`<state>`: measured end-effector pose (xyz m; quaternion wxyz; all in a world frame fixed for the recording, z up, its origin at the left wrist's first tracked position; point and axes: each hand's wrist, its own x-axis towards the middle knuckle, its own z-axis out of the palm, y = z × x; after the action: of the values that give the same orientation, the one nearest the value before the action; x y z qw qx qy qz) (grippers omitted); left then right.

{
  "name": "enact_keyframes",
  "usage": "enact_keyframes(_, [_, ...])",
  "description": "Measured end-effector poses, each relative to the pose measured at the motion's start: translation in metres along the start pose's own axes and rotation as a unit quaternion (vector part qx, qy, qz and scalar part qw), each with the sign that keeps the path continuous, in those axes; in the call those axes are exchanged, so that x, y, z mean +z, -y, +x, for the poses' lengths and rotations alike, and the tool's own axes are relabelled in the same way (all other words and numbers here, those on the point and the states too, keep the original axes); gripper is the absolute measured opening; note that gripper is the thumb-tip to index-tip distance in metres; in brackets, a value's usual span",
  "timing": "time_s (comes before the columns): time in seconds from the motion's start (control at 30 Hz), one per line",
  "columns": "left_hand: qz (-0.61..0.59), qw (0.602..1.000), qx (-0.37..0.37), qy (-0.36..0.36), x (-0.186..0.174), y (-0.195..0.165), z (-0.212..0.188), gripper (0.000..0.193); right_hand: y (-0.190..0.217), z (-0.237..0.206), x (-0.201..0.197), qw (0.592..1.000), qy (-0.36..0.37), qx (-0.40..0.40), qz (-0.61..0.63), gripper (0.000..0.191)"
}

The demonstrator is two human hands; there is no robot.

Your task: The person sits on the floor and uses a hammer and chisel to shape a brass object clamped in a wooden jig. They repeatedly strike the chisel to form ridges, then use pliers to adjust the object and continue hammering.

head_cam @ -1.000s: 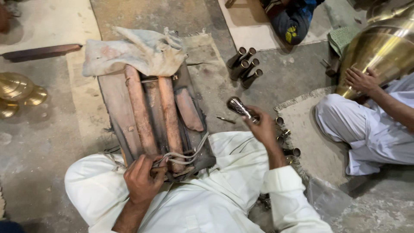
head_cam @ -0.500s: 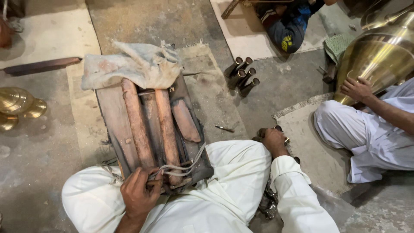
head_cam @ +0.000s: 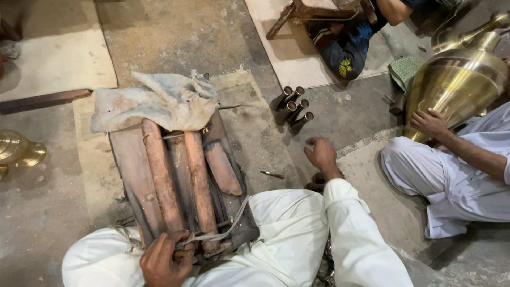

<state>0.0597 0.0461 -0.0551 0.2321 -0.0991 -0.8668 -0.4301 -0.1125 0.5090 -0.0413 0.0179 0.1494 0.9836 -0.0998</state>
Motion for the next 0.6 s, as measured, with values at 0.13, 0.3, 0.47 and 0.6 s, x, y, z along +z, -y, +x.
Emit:
enact_keyframes(0.13, [-0.010,0.999,-0.032,0.020,0.002,0.003,-0.006,0.024,0.020,0.051,0.001,0.999,-0.017,0.003,-0.040,0.076])
enact_keyframes(0.3, [-0.014,1.000,0.011,0.000,0.005,0.012,-0.010,0.029,0.051,0.076,0.001,0.993,0.026,0.108,-0.035,0.102])
enact_keyframes(0.47, [-0.024,0.999,-0.010,0.021,0.007,0.016,-0.011,0.033,0.056,0.058,0.019,0.988,-0.105,0.112,0.011,0.060])
enact_keyframes(0.6, [-0.036,0.999,0.026,0.004,0.004,0.011,-0.008,0.029,0.040,0.043,0.031,0.982,-0.184,0.024,0.033,0.044])
